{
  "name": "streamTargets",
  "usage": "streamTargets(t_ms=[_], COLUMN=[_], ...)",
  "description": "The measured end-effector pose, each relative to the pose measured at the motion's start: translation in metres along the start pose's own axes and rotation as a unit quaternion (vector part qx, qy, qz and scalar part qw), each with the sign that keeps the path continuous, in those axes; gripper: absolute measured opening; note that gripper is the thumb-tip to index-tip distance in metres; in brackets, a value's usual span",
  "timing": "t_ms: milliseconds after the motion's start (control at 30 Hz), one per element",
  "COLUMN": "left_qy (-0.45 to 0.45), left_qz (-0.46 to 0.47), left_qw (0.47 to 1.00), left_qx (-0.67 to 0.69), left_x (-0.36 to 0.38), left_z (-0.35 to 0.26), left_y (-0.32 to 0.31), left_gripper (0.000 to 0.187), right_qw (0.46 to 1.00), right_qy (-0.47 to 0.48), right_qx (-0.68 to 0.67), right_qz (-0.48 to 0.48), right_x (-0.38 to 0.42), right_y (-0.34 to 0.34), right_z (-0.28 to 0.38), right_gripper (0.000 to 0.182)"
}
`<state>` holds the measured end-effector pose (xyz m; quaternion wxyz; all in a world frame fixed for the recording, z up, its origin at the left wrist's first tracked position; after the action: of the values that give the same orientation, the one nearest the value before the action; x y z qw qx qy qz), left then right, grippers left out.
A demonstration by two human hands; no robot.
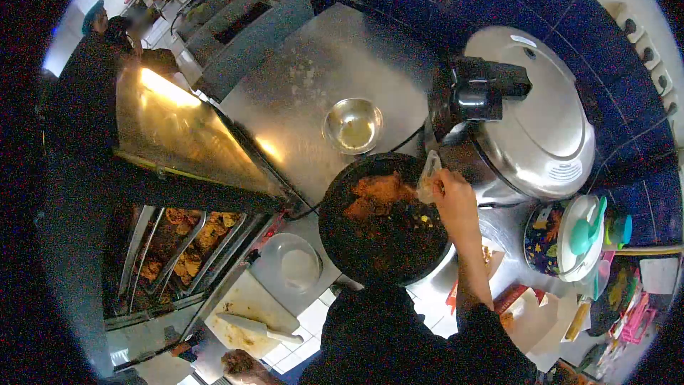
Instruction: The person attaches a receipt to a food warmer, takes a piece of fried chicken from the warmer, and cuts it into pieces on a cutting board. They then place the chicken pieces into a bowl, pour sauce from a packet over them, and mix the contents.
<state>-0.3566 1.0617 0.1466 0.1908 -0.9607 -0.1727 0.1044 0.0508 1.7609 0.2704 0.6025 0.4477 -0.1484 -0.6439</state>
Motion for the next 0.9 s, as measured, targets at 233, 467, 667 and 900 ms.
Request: streamTargets(t_ms=[233, 467, 667, 900], left_qy=[0.147, 0.129, 0.122, 0.328], left_qz=[-0.065, -0.133, -0.032, -0.062], left_qw=[0.981, 0.979, 0.99, 0.937], left_qx=[0.108, 0.09, 0.067, 0.1], left_x=[0.026, 0.03, 0.055, 0.115], left_z=[-0.02, -0.029, -0.052, -0.001], left_y=[-0.053, -0.023, -0.081, -0.206], left_gripper=[0.032, 0.028, 0.028, 0.021], right_qw=[0.999, 0.997, 0.992, 0.996], right_qy=[0.012, 0.073, 0.041, -0.031], right_qx=[-0.031, 0.007, 0.123, 0.077], right_qz=[0.018, 0.025, -0.001, -0.021], right_x=[-0.025, -0.057, -0.082, -0.093], right_y=[-0.021, -0.055, -0.113, -0.124], right_z=[0.026, 0.033, 0.014, 0.014], right_gripper=[0.014, 0.015, 0.027, 0.027])
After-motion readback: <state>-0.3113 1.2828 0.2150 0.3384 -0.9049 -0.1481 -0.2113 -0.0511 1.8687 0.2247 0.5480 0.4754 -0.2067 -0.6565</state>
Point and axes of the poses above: each hand's wrist, its own x-axis away from the middle knuckle, its own y-axis out of the back of the hand, z = x × y, the point moved 8 cm from there along -x, towards the middle knuckle, and after that the axes turned 14 degrees about -z, right-handed, at the moved point
